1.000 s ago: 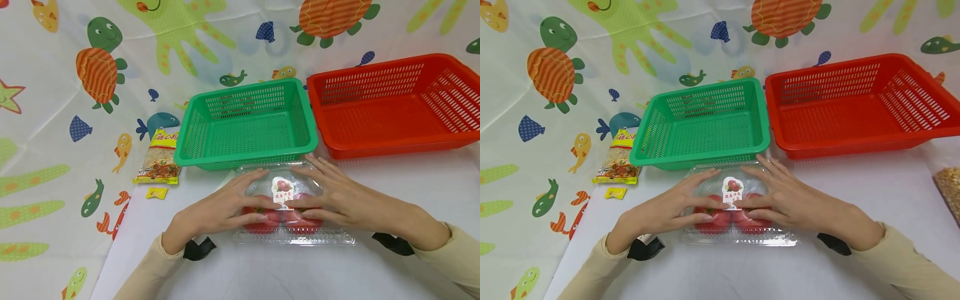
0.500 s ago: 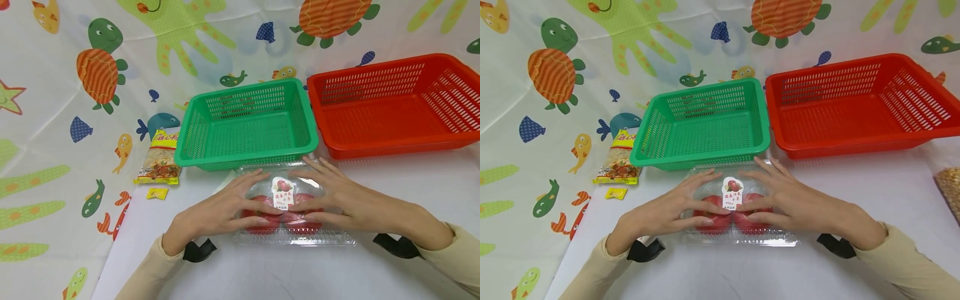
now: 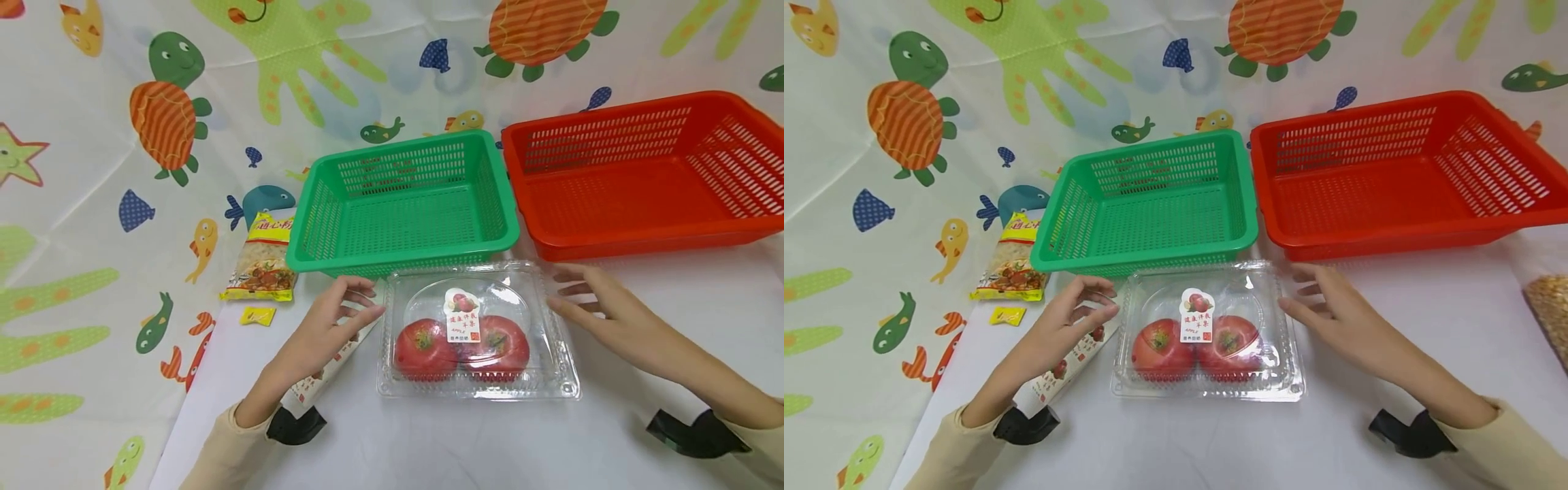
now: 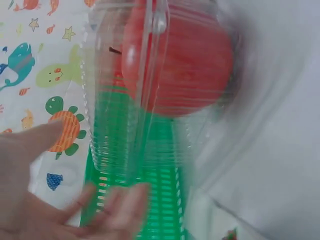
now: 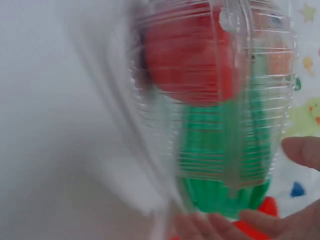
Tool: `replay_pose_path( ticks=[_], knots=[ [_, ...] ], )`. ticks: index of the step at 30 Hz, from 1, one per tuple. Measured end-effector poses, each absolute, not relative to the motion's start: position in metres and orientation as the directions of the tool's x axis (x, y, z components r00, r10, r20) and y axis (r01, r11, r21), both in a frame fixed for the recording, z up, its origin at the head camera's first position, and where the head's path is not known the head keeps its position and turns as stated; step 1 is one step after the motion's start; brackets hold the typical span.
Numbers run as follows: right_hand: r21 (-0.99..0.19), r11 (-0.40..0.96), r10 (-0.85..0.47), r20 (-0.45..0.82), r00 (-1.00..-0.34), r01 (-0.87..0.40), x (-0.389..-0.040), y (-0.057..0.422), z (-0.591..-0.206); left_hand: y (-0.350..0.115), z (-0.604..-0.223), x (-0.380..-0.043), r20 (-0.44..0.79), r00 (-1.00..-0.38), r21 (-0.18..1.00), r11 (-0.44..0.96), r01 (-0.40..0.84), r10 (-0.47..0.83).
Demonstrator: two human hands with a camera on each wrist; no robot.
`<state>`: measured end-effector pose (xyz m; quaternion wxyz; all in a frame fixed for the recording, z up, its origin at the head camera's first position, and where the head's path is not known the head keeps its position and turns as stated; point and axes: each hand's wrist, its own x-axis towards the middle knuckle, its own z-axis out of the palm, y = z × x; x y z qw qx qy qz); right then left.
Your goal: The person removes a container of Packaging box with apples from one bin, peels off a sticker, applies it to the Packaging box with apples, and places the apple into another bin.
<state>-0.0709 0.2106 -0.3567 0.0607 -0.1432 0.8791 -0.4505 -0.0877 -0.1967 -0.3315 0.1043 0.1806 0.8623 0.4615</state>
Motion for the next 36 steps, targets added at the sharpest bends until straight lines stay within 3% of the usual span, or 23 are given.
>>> replay_pose_path(
  ticks=[5,10,18,25,36],
  knots=[
    [-0.9,0.436,-0.393,-0.197,-0.898,0.006,-0.073,0.214,-0.371,-0.195,-0.34,-0.088,-0.322,-0.853,0.859,0.506,-0.081,0.411],
    [-0.932,0.345,-0.44,-0.266,-0.858,0.113,-0.077,0.211,-0.375,-0.186,-0.344,-0.087,-0.405,-0.811,0.876,0.433,-0.212,0.422],
    [-0.936,0.294,-0.426,-0.309,-0.85,0.193,-0.077,0.208,-0.374,-0.188,-0.351,-0.088,-0.433,-0.791,0.89,0.343,-0.3,0.432],
    [-0.935,0.246,-0.433,-0.341,-0.835,0.254,-0.072,0.209,-0.376,-0.192,-0.355,-0.089,-0.41,-0.75,0.91,0.173,-0.378,0.52],
    [-0.96,0.21,-0.466,-0.265,-0.845,0.185,-0.062,0.204,-0.381,-0.189,-0.359,-0.089,-0.339,-0.718,0.92,0.056,-0.387,0.608]
  ],
)
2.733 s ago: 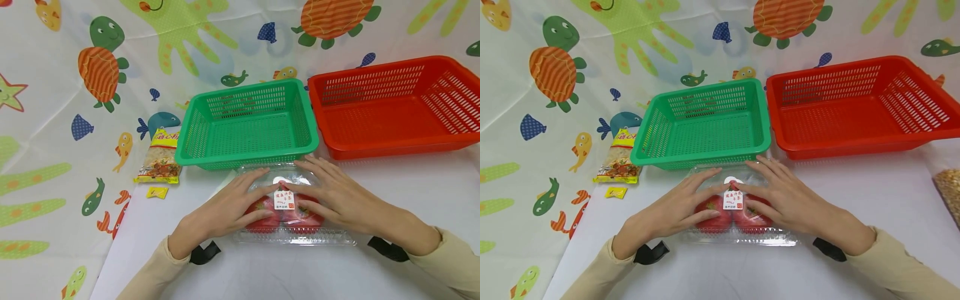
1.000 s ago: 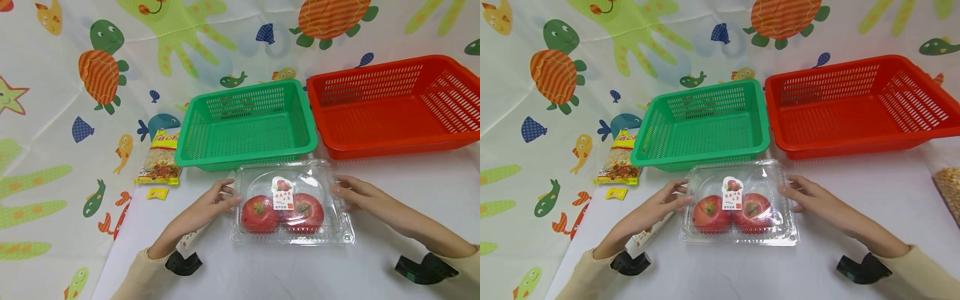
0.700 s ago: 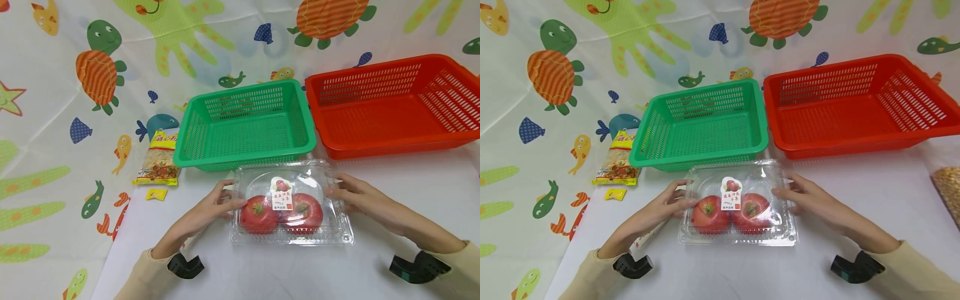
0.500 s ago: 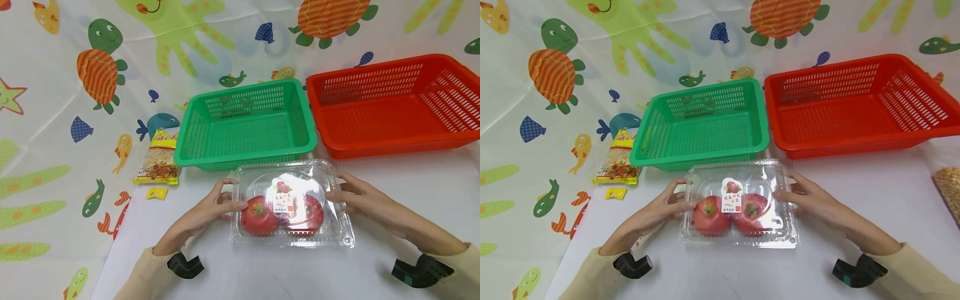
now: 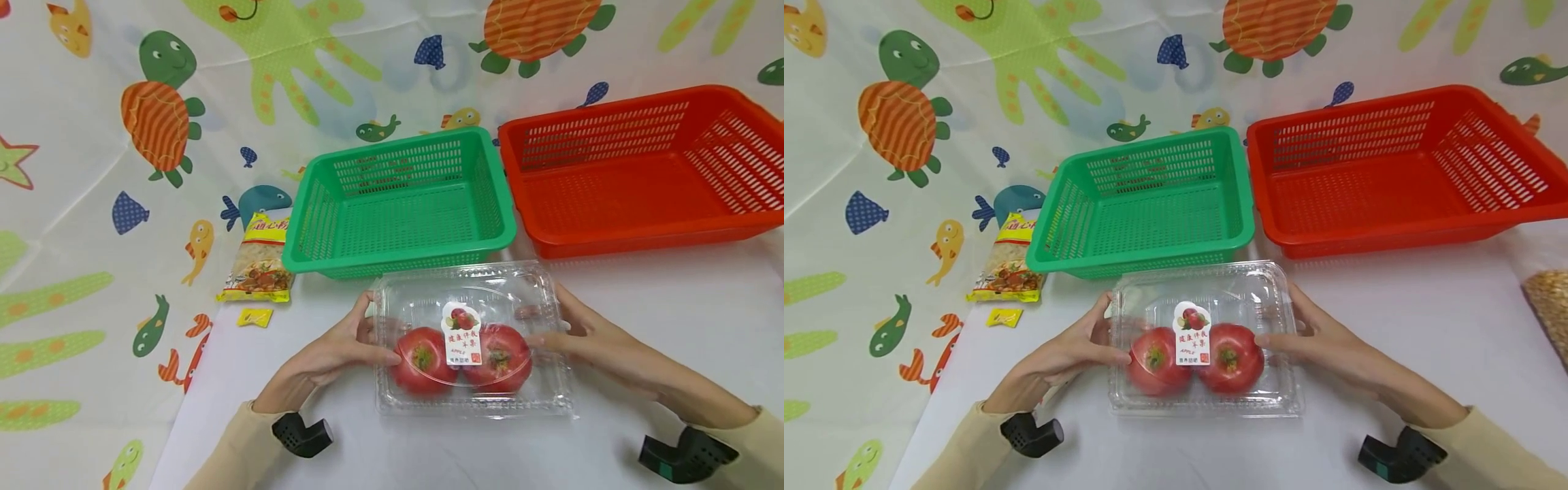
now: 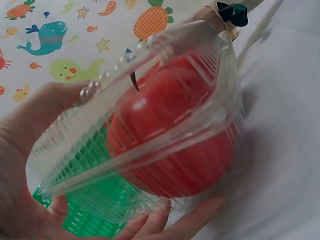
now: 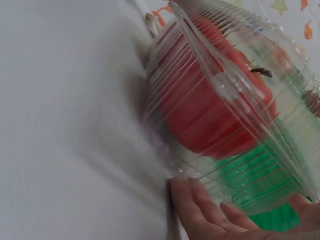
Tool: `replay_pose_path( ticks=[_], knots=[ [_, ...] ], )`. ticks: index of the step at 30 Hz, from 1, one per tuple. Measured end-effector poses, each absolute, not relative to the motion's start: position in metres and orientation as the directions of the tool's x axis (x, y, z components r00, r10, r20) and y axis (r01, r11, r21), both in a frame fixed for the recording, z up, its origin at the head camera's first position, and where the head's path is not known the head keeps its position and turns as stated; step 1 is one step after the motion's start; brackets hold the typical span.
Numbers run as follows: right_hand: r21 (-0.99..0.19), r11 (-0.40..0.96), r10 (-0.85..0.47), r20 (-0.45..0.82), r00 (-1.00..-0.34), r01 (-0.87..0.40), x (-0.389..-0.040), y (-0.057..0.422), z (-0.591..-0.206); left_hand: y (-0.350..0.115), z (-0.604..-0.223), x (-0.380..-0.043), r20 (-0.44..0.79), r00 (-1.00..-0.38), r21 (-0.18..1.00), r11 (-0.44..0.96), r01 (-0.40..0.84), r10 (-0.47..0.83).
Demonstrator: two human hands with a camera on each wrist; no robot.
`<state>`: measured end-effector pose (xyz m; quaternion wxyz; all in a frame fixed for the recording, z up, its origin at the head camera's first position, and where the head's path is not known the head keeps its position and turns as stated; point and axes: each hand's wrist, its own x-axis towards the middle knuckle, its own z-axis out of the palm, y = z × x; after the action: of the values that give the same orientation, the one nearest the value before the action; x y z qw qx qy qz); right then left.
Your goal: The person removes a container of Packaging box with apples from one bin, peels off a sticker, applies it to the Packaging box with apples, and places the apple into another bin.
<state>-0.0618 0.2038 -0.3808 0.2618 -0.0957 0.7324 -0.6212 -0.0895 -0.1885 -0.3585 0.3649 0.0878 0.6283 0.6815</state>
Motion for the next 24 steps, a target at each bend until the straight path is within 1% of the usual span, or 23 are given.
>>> replay_pose_path(
  ticks=[5,11,15,18,21,22,24],
  knots=[
    [-0.958,0.216,-0.465,-0.271,-0.843,0.189,-0.058,0.203,-0.378,-0.186,-0.353,-0.088,-0.3,-0.734,0.942,0.069,-0.329,0.609],
    [-0.974,0.165,-0.422,-0.212,-0.882,0.155,-0.054,0.211,-0.371,-0.18,-0.345,-0.088,-0.272,-0.75,0.955,0.076,-0.286,0.603],
    [-0.97,0.193,-0.359,-0.211,-0.909,0.148,-0.06,0.229,-0.363,-0.172,-0.34,-0.092,-0.237,-0.756,0.962,0.037,-0.272,0.61],
    [-0.956,0.242,-0.298,-0.235,-0.925,0.165,-0.068,0.246,-0.352,-0.164,-0.339,-0.096,-0.173,-0.763,0.969,-0.032,-0.245,0.622],
    [-0.93,0.269,-0.228,-0.313,-0.922,0.249,-0.078,0.262,-0.338,-0.149,-0.339,-0.099,-0.086,-0.797,0.968,-0.139,-0.208,0.598],
    [-0.927,0.238,-0.195,-0.339,-0.92,0.291,-0.081,0.267,-0.332,-0.143,-0.339,-0.101,-0.059,-0.815,0.963,-0.182,-0.199,0.577],
    [-0.929,0.118,-0.158,-0.367,-0.917,0.351,-0.087,0.279,-0.323,-0.128,-0.339,-0.103,-0.012,-0.854,0.954,-0.251,-0.167,0.521]
  ],
)
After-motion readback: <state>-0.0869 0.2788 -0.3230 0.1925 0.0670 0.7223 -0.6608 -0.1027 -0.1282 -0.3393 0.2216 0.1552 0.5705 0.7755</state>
